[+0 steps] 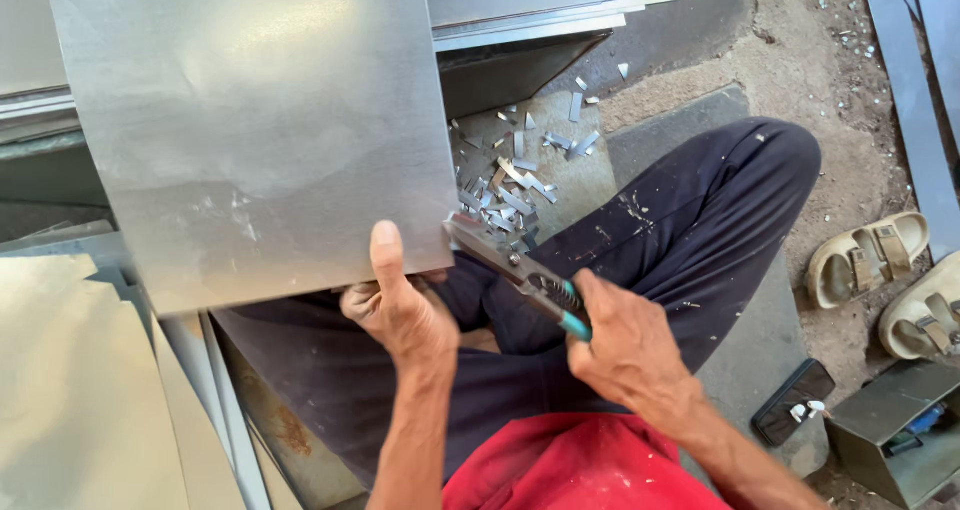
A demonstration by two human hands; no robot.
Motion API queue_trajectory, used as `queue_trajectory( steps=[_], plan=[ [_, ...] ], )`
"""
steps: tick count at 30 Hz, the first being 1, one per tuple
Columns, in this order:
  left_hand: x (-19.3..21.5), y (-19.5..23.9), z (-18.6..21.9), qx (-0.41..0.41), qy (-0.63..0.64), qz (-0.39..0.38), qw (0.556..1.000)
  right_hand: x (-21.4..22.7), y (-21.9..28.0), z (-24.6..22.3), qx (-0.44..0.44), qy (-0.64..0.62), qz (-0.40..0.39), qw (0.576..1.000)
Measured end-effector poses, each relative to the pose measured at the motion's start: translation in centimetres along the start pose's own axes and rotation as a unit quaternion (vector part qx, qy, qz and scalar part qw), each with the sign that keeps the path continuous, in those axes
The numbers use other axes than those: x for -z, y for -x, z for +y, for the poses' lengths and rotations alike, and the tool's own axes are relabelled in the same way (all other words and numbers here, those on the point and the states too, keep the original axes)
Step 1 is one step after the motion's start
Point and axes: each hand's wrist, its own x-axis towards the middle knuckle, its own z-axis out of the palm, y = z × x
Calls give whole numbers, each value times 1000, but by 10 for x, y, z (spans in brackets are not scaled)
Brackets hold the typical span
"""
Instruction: The person sits on the floor and uses a pair of snips to cut off small corner pieces and trim edges from several large metal sheets, one by one.
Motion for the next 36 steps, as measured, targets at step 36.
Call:
queue_trajectory(
  steps=[36],
  plan=[
    [-42,9,-23,157,50,-190,968,-31,27,35,-124,-536,-166,818]
  ],
)
